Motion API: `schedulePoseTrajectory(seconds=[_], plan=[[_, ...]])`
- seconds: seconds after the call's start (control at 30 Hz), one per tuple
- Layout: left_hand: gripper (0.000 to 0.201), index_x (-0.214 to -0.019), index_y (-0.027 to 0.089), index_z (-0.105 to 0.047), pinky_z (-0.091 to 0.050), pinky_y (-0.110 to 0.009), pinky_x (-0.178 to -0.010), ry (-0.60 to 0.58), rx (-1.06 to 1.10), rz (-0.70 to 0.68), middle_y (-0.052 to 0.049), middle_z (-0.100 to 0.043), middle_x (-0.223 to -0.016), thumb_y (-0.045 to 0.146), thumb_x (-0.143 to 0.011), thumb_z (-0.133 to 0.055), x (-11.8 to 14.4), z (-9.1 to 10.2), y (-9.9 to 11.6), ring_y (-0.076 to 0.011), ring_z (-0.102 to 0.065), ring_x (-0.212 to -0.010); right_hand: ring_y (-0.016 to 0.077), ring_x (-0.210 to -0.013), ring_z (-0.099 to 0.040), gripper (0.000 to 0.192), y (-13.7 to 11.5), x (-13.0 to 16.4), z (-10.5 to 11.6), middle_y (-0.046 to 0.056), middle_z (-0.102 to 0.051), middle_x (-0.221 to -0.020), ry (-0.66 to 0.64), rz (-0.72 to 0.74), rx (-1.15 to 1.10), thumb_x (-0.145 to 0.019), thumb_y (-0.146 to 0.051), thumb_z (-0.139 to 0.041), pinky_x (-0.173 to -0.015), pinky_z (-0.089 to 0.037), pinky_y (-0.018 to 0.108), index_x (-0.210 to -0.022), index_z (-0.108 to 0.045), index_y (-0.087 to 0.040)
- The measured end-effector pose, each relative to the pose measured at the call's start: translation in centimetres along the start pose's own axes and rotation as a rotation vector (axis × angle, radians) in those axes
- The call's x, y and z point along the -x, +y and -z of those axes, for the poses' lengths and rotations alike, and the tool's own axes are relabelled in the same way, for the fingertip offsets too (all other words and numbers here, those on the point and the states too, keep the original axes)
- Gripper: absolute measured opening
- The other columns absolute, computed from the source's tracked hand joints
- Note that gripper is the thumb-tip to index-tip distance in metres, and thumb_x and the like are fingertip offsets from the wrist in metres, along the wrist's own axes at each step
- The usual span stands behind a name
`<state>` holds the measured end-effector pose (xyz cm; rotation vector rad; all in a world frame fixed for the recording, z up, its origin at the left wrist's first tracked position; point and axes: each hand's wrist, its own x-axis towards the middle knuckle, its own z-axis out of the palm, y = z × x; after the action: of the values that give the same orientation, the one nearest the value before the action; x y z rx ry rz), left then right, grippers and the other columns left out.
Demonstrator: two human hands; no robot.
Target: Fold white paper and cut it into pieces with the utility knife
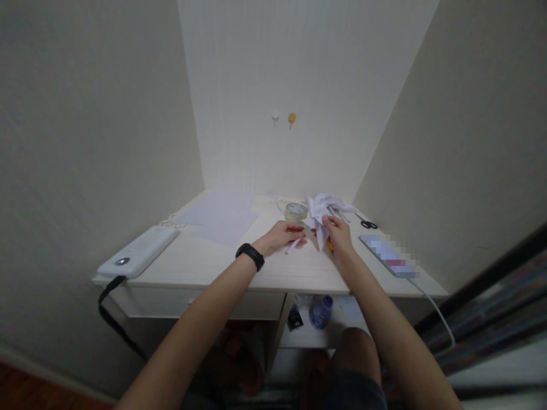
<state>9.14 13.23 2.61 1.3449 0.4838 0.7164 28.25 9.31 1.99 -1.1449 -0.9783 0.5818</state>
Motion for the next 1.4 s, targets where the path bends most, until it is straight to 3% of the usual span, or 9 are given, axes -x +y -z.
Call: schedulePoseTrajectory(seconds=[0.13, 0.33, 0.43, 0.63, 0.87, 0.93, 1.07, 1.23, 1.4], plan=[[0.018, -0.091, 0.009, -0.074, -0.055, -0.035, -0.084, 0.064, -0.003, -0.073, -0.010, -0.074, -0.087, 0.013, -0.075, -0.082, -0.1, 0.0, 0.0, -0.0155, -0.070, -0.075, 0.0241, -0.061, -0.067, 0.048, -0.3, 1.3, -0.7, 0.002, -0.068, -0.070, 0.013, -0.081, 0.021, -0.070, -0.054, -0.069, -0.053, -0.057, 0.039, -0.101, -0.063, -0.018], [0.020, -0.094, 0.011, -0.076, -0.053, -0.034, -0.081, 0.117, -0.151, -0.194, -0.010, -0.075, -0.088, 0.014, -0.075, -0.081, -0.9, 0.5, -0.3, -0.0153, -0.067, -0.075, 0.0262, -0.066, -0.070, 0.063, -0.9, 2.7, -1.0, 0.002, -0.070, -0.072, 0.108, 0.044, 0.083, -0.073, -0.059, -0.068, -0.054, -0.059, 0.040, -0.121, -0.051, -0.021], [0.020, -0.093, 0.011, -0.077, -0.051, -0.034, -0.086, 0.087, -0.207, -0.273, -0.011, -0.076, -0.093, 0.015, -0.073, -0.080, -1.0, 0.6, -0.2, -0.0164, -0.067, -0.082, 0.0240, -0.060, -0.069, 0.059, -1.7, 3.1, -1.2, -0.001, -0.068, -0.066, 0.071, 0.051, 0.016, -0.071, -0.059, -0.071, -0.052, -0.059, 0.038, -0.113, -0.054, -0.021], [0.028, -0.094, 0.012, -0.078, -0.052, -0.034, -0.078, 0.078, -0.150, -0.231, -0.008, -0.076, -0.089, 0.022, -0.068, -0.083, -0.7, 0.3, 0.1, -0.0174, -0.066, -0.078, 0.0157, -0.049, -0.065, 0.045, -4.0, 4.6, -2.2, 0.000, -0.069, -0.066, 0.047, -0.040, -0.190, -0.067, -0.050, -0.078, -0.046, -0.055, 0.027, -0.094, -0.060, -0.019], [0.045, -0.104, 0.014, -0.076, -0.051, -0.037, -0.085, 0.086, 0.023, -0.214, -0.012, -0.073, -0.103, 0.029, -0.064, -0.089, 0.3, 0.2, 0.9, -0.0174, -0.066, -0.086, 0.0117, -0.042, -0.055, 0.049, -5.4, 6.9, -3.2, 0.002, -0.071, -0.066, -0.224, -0.123, -0.231, -0.069, -0.053, -0.074, -0.040, -0.042, 0.023, -0.102, -0.067, -0.017], [0.043, -0.103, 0.013, -0.076, -0.051, -0.038, -0.087, 0.110, 0.051, -0.200, -0.010, -0.073, -0.099, 0.028, -0.065, -0.089, 0.4, 0.2, 1.0, -0.0166, -0.065, -0.084, 0.0126, -0.039, -0.050, 0.051, -5.1, 7.1, -2.9, 0.001, -0.067, -0.059, -0.157, 0.002, -0.052, -0.073, -0.061, -0.068, -0.041, -0.037, 0.025, -0.098, -0.069, -0.016], [0.041, -0.100, 0.013, -0.076, -0.050, -0.038, -0.087, 0.166, 0.073, -0.181, -0.010, -0.073, -0.100, 0.025, -0.063, -0.090, 0.2, 0.0, 1.2, -0.0159, -0.064, -0.084, 0.0195, -0.050, -0.057, 0.052, -3.9, 6.9, -1.7, -0.001, -0.059, -0.050, 0.204, 0.237, 0.464, -0.083, -0.065, -0.056, -0.057, -0.042, 0.030, -0.097, -0.069, -0.017], [0.043, -0.101, 0.014, -0.077, -0.048, -0.032, -0.082, 0.129, 0.053, -0.167, -0.010, -0.073, -0.102, 0.025, -0.061, -0.091, 0.2, 0.1, 1.1, -0.0152, -0.063, -0.084, 0.0253, -0.063, -0.064, 0.064, -4.0, 5.2, -0.3, 0.002, -0.065, -0.058, 0.215, 0.292, 0.667, -0.092, -0.063, -0.042, -0.072, -0.044, 0.034, -0.130, -0.061, -0.014], [0.042, -0.102, 0.016, -0.079, -0.039, -0.025, -0.070, 0.116, -0.041, -0.152, -0.008, -0.074, -0.096, 0.026, -0.063, -0.088, 0.2, 0.6, 0.9, -0.0106, -0.057, -0.074, 0.0270, -0.074, -0.065, 0.061, -5.7, 2.3, 1.7, 0.006, -0.070, -0.070, 0.362, 0.369, 0.798, -0.094, -0.051, -0.043, -0.076, -0.043, 0.036, -0.142, -0.053, -0.015]])
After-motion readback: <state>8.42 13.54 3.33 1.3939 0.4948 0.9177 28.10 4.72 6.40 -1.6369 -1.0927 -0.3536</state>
